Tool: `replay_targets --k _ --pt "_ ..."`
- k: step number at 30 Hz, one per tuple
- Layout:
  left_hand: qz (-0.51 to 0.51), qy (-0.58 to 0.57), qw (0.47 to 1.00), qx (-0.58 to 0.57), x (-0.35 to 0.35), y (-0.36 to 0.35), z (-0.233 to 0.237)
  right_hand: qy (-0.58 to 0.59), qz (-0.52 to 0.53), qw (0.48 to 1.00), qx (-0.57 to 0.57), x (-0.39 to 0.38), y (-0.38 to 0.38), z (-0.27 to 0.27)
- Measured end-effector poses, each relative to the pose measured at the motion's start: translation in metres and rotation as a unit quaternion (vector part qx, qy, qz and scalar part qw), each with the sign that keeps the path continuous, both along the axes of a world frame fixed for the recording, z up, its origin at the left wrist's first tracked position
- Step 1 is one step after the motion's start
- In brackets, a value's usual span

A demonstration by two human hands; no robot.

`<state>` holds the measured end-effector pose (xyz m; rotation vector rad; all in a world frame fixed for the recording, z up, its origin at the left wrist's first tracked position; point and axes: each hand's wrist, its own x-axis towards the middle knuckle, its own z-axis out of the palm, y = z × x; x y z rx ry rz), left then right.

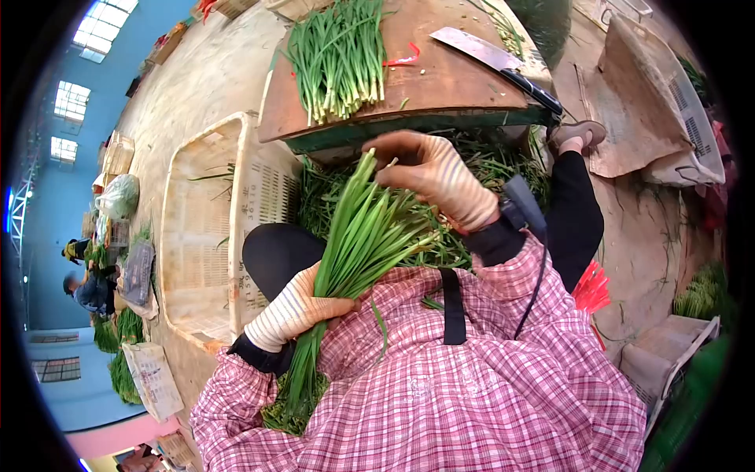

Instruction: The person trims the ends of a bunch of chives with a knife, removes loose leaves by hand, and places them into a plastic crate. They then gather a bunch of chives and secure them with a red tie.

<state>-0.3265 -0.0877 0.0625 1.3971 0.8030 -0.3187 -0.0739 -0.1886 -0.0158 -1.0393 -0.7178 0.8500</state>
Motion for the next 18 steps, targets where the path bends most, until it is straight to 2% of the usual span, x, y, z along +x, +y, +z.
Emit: replay_targets --k 1,2,3,5,6,7,9,10,11,12,13,15,17,18 --pt "-0.002 0.003 1.0 -0.006 0.0 0.0 -0.001 -0.051 0.016 0.997 -0.047 0.0 -0.002 0.002" --pt "-0.002 0.006 1.0 -0.012 -0.003 0.0 -0.003 -0.023 -0.048 0.998 -0.042 0.003 0.001 -0.004" --pt "0.0 0.009 1.0 -0.017 -0.008 0.002 -0.008 0.039 -0.084 0.992 -0.086 0.015 -0.001 -0.012" --pt "-0.008 0.013 0.999 -0.03 -0.011 0.006 -0.012 0.07 -0.126 0.989 -0.016 0.039 0.001 -0.042" --pt "-0.016 0.015 0.999 -0.038 -0.01 0.008 -0.013 0.053 -0.086 0.995 -0.012 0.034 -0.004 -0.03" --pt "-0.026 0.021 0.998 -0.052 -0.01 0.007 -0.015 -0.055 -0.092 0.993 0.046 0.018 0.001 -0.009" --pt "-0.025 0.025 0.999 -0.035 -0.002 0.002 -0.013 -0.257 0.045 0.965 0.036 0.011 -0.001 0.001" --pt "-0.003 0.024 0.999 -0.043 -0.002 -0.001 -0.008 -0.207 0.073 0.974 -0.051 0.015 -0.004 -0.006" --pt "0.021 0.022 0.998 -0.048 -0.004 0.0 -0.006 -0.29 -0.084 0.952 -0.057 0.033 -0.005 -0.027" --pt "0.048 0.02 0.998 -0.045 -0.012 0.004 -0.008 -0.449 -0.185 0.855 -0.183 0.056 -0.016 -0.034" --pt "0.089 0.005 0.995 -0.044 -0.017 0.005 -0.009 -0.585 -0.274 0.705 -0.293 0.075 -0.032 -0.039" --pt "0.15 0.003 0.986 -0.078 -0.025 0.011 -0.014 -0.541 -0.09 0.718 -0.428 0.083 -0.063 -0.054" --pt "0.14 -0.007 0.987 -0.075 -0.022 0.012 -0.019 -0.487 0.077 0.668 -0.557 0.062 -0.069 -0.069" --pt "0.14 -0.01 0.987 -0.081 -0.021 0.011 -0.021 -0.486 0.074 0.651 -0.578 0.054 -0.068 -0.088"
